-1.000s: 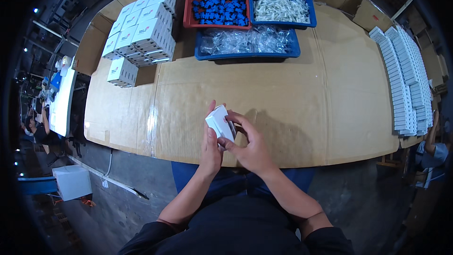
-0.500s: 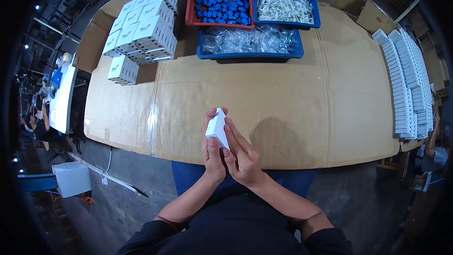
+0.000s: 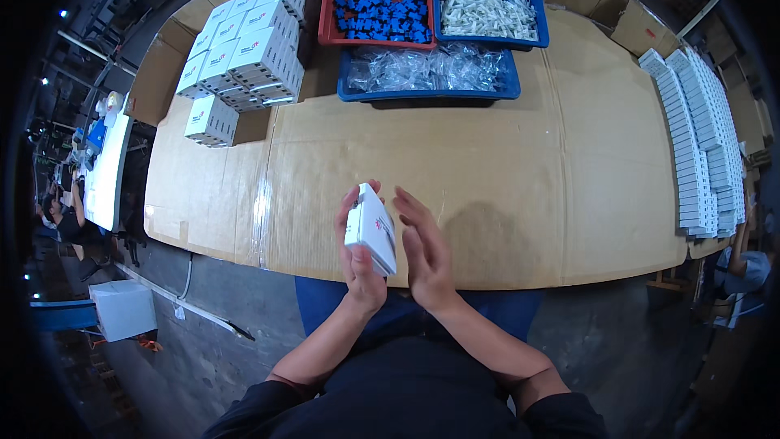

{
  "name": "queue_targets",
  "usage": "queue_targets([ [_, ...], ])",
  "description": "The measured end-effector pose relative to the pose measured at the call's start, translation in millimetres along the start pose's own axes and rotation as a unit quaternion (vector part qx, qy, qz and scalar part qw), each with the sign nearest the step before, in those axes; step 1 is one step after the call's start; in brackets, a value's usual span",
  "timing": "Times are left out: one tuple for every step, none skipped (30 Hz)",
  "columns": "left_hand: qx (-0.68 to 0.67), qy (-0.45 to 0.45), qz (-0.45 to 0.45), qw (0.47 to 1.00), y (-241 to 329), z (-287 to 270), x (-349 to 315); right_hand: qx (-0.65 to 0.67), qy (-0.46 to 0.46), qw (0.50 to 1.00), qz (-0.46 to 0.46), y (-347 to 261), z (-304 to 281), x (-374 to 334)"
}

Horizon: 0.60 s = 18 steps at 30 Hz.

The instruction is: The person assembles hardware components by hand, placing circuit boards, blue connectors, and white connectors into small white boxes, then packaging them into plastic bags.

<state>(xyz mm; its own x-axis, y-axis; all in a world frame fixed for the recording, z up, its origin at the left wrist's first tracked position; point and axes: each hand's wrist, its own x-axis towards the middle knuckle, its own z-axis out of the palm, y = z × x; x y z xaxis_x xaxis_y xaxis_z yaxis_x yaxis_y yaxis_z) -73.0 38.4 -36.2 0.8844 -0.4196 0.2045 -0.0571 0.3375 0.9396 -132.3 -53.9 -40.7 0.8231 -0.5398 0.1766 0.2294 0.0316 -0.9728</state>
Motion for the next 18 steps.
queue_targets([
  [-0.001, -0.007, 0.036, 0.999, -3, 2, -1, 0.089, 0.056, 0.983, 0.152, 14, 0, -1],
  [-0.002, -0.015, 0.072, 0.997, -6, 3, -2, 0.089, 0.058, 0.983, 0.15, 21, -8, -2],
  [0.013, -0.021, 0.092, 0.995, -9, 2, -2, 0.207, -0.002, 0.934, 0.292, 20, -17, 3],
  [0.011, -0.024, 0.091, 0.995, -11, 1, -3, 0.318, -0.063, 0.847, 0.421, 19, -23, 6],
  [0.031, -0.045, 0.11, 0.992, -12, 0, -3, 0.38, -0.099, 0.811, 0.433, 14, -26, 3],
  [0.05, -0.066, 0.128, 0.988, -14, -1, -4, 0.381, -0.095, 0.812, 0.432, 12, -26, 3],
  [0.058, -0.068, 0.116, 0.989, -18, -2, -5, 0.456, -0.109, 0.776, 0.423, 11, -25, 2],
  [0.057, -0.072, 0.115, 0.989, -19, -1, -7, 0.527, -0.122, 0.734, 0.41, 10, -24, 2],
  [0.052, -0.071, 0.104, 0.991, -17, 0, -7, 0.528, -0.121, 0.735, 0.408, 11, -24, 1],
  [0.049, -0.07, 0.093, 0.992, -16, 0, -6, 0.521, -0.107, 0.738, 0.416, 13, -23, 0],
  [0.049, -0.072, 0.093, 0.992, -16, -1, -6, 0.514, -0.093, 0.74, 0.423, 14, -23, -2],
  [0.058, -0.082, 0.097, 0.99, -17, -2, -5, 0.514, -0.092, 0.741, 0.422, 16, -24, -3],
  [0.068, -0.092, 0.101, 0.988, -17, -2, -5, 0.502, -0.105, 0.755, 0.408, 17, -25, -5],
  [0.067, -0.093, 0.101, 0.988, -16, 0, -5, 0.49, -0.118, 0.769, 0.394, 18, -26, -5],
  [0.071, -0.109, 0.101, 0.986, -12, 2, -6, 0.49, -0.118, 0.769, 0.394, 18, -27, -6],
  [0.074, -0.125, 0.1, 0.984, -10, 2, -6, 0.441, -0.121, 0.802, 0.384, 17, -29, -5],
  [0.08, -0.146, 0.095, 0.981, -10, -1, -6, 0.39, -0.125, 0.833, 0.372, 17, -30, -5],
  [0.079, -0.147, 0.095, 0.981, -9, -2, -5, 0.39, -0.124, 0.833, 0.371, 19, -32, -3],
])
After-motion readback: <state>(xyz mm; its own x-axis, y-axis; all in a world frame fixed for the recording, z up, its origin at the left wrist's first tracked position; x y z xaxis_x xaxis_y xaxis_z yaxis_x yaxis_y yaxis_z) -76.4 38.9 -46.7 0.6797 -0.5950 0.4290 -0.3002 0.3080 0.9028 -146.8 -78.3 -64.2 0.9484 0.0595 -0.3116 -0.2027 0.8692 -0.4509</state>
